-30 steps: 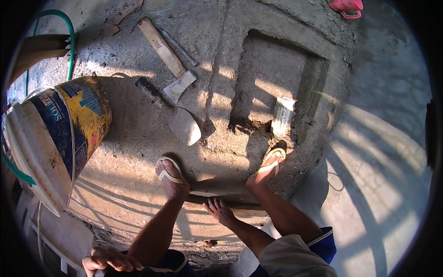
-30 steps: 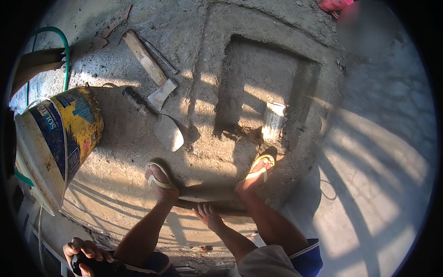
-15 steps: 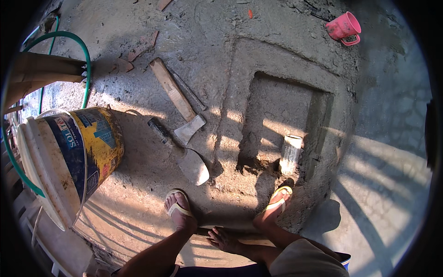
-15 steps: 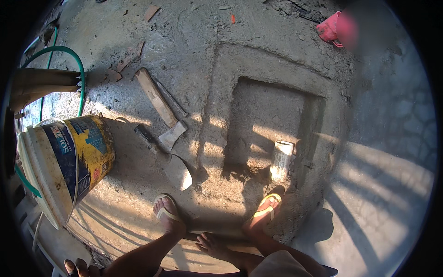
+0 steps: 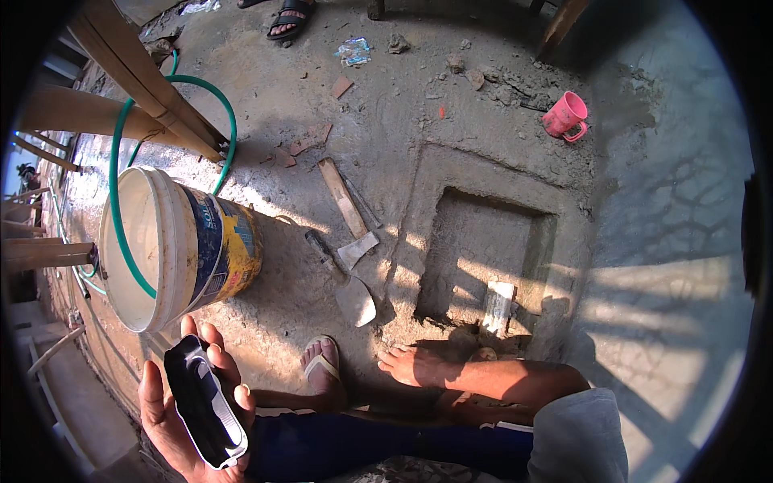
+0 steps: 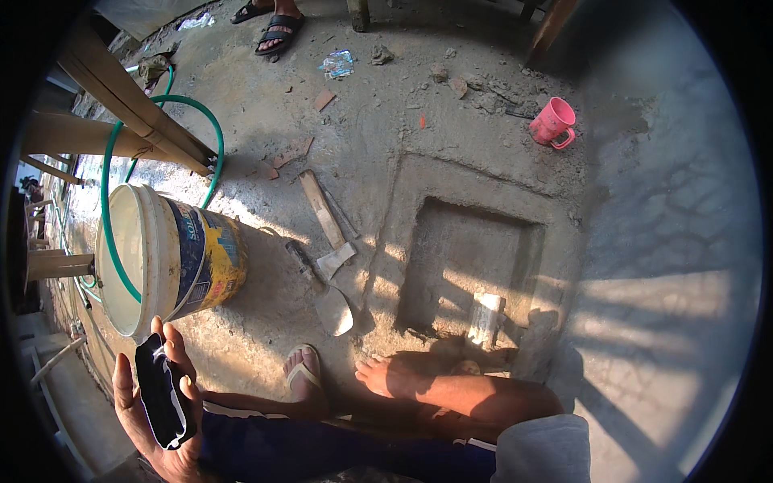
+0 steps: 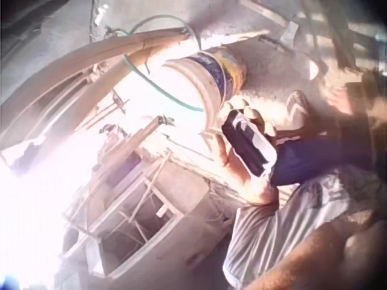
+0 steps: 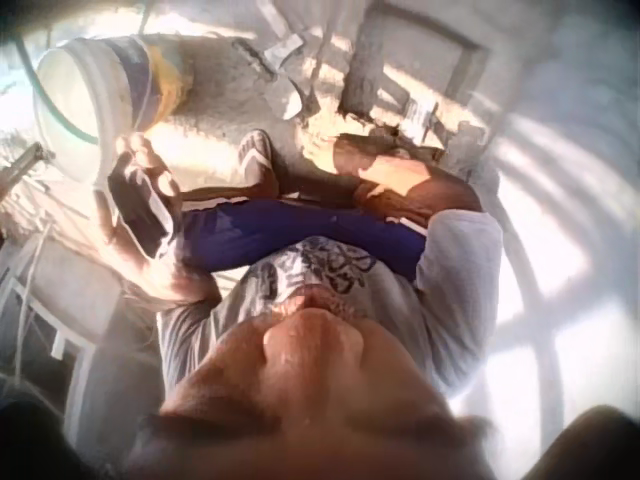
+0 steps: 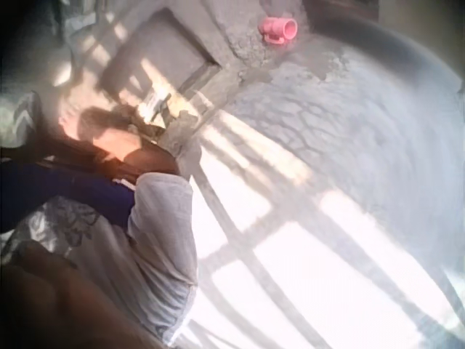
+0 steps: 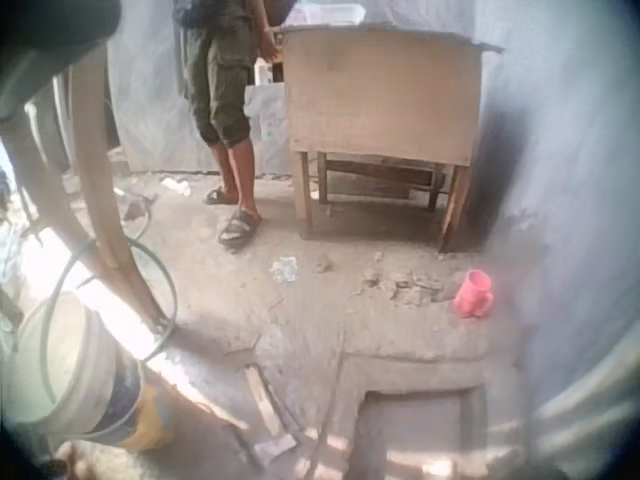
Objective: The person shapes wet concrete around a pipe in a square indentation using a trowel and an axe.
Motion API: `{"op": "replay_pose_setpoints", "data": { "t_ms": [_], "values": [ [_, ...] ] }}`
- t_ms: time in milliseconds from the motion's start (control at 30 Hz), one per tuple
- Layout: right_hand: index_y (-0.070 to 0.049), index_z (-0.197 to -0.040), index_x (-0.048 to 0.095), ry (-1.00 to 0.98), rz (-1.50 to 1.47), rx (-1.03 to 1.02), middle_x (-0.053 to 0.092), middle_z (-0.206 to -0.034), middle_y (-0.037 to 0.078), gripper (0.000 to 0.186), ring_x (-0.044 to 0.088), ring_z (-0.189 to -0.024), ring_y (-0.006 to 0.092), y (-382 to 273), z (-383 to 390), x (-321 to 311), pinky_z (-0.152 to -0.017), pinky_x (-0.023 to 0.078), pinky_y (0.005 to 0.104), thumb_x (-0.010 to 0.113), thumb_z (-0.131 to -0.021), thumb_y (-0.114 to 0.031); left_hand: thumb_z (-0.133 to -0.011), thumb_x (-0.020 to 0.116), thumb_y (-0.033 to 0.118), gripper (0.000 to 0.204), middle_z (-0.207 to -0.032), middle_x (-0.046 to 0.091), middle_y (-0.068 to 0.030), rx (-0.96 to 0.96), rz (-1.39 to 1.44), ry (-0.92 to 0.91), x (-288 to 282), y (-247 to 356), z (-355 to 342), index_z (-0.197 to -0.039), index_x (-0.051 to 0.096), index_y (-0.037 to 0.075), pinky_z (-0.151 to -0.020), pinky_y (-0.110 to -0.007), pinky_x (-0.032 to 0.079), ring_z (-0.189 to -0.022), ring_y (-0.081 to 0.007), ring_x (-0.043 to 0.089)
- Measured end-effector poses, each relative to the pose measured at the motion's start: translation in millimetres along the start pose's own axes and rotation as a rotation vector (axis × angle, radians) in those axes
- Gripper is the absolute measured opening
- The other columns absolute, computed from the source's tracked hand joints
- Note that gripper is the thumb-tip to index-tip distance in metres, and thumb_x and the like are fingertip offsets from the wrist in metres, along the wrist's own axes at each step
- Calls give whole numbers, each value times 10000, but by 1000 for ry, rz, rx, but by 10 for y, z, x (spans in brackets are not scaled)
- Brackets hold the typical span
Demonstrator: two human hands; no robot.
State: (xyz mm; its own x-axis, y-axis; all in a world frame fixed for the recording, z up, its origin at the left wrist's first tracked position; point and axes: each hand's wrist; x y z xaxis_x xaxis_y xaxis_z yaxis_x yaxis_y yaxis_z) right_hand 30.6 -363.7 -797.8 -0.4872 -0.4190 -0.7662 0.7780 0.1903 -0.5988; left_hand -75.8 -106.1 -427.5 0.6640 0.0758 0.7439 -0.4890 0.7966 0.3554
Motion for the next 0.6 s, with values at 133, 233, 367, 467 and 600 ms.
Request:
{"op": "replay_pose_setpoints", "data": {
  "t_ms": [133, 233, 367, 467, 600],
  "values": [
    [-57, -1034, 591, -92, 132, 183, 611, -896, 113, 149, 644, -904, 278, 493, 242, -832, -880, 512, 467, 552, -917, -141, -1076, 420, 313, 525, -1532, 380, -255, 10, 250, -162, 98, -92, 61, -1485, 353, -8, -1095, -564, 449, -1386, -362, 462],
    [-67, -1093, 616, 186, -160, 221, 654, -937, 112, 217, 629, -971, 307, 835, 396, -1148, -973, 458, 498, 578, -880, -68, -1069, 447, 367, 553, -1513, 403, -278, 21, 312, -76, 249, -187, 78, -1473, 378, -5, -997, -533, 536, -1326, -372, 524],
    [-56, -1029, 693, 169, 6, 446, 698, -1074, 126, 200, 615, -1142, 315, 739, 511, -1436, -944, 483, 470, 600, -870, -135, -1062, 453, 432, 570, -1536, 410, -218, -57, 180, -237, 131, -299, 94, -1474, 403, 42, -956, -541, 554, -1276, -382, 566],
    [-59, -958, 706, 168, -205, 619, 702, -944, 143, 159, 663, -989, 332, 927, 540, -985, -819, 531, 461, 640, -819, -99, -1060, 468, 430, 569, -1551, 373, -246, -87, 127, -332, 140, -390, 229, -1497, 410, 71, -1019, -512, 524, -1288, -387, 555],
    [-48, -879, 748, -308, -153, 479, 733, -891, 157, 132, 713, -837, 353, 937, 665, 61, -683, 580, 469, 673, -775, -79, -1055, 472, 454, 561, -1508, 420, -248, -72, 56, -317, 147, -430, 420, -1527, 398, 159, -1025, -497, 523, -1292, -334, 563]
  ]
}}
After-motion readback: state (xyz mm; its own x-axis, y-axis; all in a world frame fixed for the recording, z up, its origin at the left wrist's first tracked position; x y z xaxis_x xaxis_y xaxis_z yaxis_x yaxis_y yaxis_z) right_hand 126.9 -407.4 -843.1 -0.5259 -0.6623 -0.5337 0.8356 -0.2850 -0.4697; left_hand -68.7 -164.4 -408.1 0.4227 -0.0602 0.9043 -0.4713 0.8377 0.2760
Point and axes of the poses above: each hand's wrist, its own z-axis away from the middle knuckle, its own x-axis out of the palm, y = z × x
